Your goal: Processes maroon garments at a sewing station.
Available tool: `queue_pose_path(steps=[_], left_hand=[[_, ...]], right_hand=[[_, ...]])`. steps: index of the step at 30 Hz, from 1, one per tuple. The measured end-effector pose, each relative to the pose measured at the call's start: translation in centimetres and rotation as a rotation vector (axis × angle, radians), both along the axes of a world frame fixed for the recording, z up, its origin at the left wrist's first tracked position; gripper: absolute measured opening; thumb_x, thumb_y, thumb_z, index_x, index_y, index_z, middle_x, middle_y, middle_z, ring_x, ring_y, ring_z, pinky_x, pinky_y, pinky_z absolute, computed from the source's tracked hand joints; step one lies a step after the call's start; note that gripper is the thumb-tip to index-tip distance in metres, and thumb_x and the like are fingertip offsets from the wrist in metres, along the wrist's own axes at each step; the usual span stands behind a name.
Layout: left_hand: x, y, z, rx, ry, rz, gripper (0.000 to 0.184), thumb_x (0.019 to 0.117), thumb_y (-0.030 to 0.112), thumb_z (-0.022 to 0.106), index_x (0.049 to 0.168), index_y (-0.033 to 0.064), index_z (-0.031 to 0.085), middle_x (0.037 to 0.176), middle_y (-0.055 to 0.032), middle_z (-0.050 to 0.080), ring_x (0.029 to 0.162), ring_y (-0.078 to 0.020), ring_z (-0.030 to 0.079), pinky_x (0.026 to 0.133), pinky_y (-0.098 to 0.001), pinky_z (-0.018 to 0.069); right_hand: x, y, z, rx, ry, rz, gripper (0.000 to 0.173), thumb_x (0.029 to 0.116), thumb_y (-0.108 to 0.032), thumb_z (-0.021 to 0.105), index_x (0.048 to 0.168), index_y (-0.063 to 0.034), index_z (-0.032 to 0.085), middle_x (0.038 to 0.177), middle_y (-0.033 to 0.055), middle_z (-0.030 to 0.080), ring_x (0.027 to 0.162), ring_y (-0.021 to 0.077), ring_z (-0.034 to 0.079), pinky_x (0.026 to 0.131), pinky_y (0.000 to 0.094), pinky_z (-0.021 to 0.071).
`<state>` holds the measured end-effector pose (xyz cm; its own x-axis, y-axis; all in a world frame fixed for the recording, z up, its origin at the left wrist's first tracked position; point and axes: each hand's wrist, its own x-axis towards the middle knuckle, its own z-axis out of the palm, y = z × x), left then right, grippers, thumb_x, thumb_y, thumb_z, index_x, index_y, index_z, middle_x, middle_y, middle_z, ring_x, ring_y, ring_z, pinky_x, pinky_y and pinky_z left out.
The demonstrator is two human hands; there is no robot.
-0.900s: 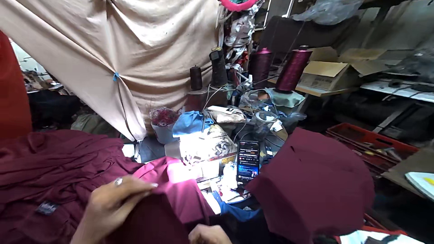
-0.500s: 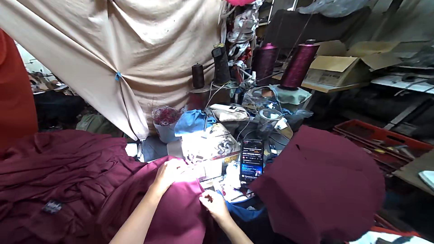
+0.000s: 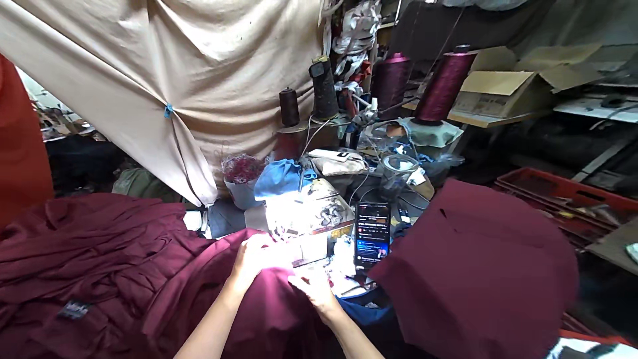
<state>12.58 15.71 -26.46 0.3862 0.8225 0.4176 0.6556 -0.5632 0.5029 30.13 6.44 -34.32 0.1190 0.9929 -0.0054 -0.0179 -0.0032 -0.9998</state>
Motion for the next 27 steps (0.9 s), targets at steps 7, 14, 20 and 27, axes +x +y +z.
queue_pose_path(steps=[7,14,20,27], left_hand=[[0.1,-1.6,-1.5,0.123,-0.099,-0.061,0.013,0.0913,0.017,0.071,0.095,0.0074,0.078,0.096,-0.0050,0.076,0.091,-0.0143,0.073,0.087,-0.0343,0.0604],[0.8,-1.2,-1.2,0.055,-0.112,-0.021,0.010,0.0885,0.017,0.075,0.092,0.0077,0.078,0.095,-0.0046,0.076,0.093,-0.0151,0.073,0.089,-0.0362,0.0592],[1.1,-0.3,-0.8,0.063,-0.053,0.039,0.013,0.0878,0.016,0.074,0.090,0.0039,0.078,0.092,-0.0095,0.076,0.090,-0.0220,0.074,0.086,-0.0423,0.0589],[1.3,0.2,-0.1,-0.044,0.023,0.084,0.019,0.0903,0.020,0.073,0.098,0.0033,0.078,0.102,-0.0131,0.077,0.101,-0.0266,0.073,0.096,-0.0461,0.0553]], right_hand=[[0.6,-2.6,-0.6,0.008,0.046,0.088,0.014,0.0914,-0.019,0.075,0.088,-0.0055,0.076,0.085,-0.0006,0.072,0.083,0.0037,0.067,0.080,0.0256,0.0559],[0.4,-2.6,-0.4,-0.008,0.057,0.071,0.014,0.0917,-0.019,0.074,0.088,-0.0060,0.077,0.085,0.0003,0.073,0.081,0.0053,0.067,0.077,0.0266,0.0560],[0.3,-1.6,0.3,-0.003,0.047,0.053,0.017,0.0930,-0.019,0.074,0.083,-0.0062,0.077,0.074,-0.0018,0.070,0.069,0.0028,0.064,0.069,0.0255,0.0536],[0.0,-1.4,1.0,0.027,0.075,0.013,0.013,0.0929,-0.015,0.073,0.088,-0.0041,0.076,0.079,-0.0002,0.072,0.077,0.0048,0.067,0.076,0.0274,0.0567]])
